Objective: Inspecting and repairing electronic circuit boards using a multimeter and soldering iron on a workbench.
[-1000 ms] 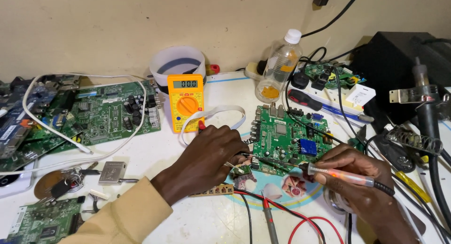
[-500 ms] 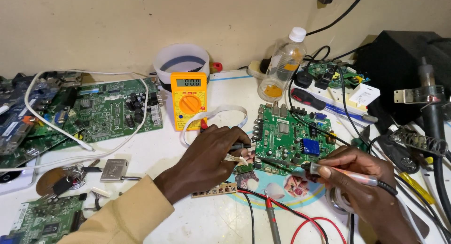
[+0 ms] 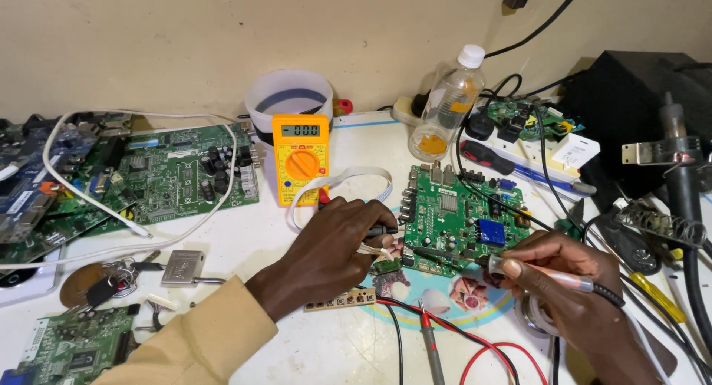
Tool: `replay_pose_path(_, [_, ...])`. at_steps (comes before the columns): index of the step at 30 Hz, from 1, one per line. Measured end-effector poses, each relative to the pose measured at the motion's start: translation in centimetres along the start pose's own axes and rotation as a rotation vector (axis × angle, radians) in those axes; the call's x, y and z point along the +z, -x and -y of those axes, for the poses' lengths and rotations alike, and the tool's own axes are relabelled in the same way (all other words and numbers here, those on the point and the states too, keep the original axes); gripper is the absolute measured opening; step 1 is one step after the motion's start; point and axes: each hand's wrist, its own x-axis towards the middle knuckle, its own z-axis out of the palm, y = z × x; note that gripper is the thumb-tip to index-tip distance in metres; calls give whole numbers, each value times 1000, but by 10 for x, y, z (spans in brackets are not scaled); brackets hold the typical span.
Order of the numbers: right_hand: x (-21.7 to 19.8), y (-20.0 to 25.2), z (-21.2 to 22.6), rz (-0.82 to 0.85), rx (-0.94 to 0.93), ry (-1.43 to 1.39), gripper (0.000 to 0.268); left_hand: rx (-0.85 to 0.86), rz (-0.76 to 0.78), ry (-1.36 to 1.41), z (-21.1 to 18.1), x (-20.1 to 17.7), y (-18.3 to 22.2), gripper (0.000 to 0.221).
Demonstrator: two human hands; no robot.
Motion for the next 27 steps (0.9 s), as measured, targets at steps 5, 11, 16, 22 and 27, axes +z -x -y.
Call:
replay_pose_path(5, [-3, 0, -6, 29, 4, -68, 19, 1, 0, -9, 1, 1, 0, 51])
replay_pose_path(11, [-3, 0, -3, 4, 41, -52, 18, 25, -12, -8, 1, 0, 0, 49])
replay_pose_path(16, [-19, 1, -10, 34, -118, -335, 6, 3, 0, -18, 0, 1, -1, 50])
replay_pose_path(22, [-64, 12, 0, -149, -117, -196, 10, -4, 3, -20, -1, 0, 1, 50])
replay_pose_path(27, [-187, 38, -101, -410, 57, 25, 15, 12, 13, -6, -2, -1, 0, 44])
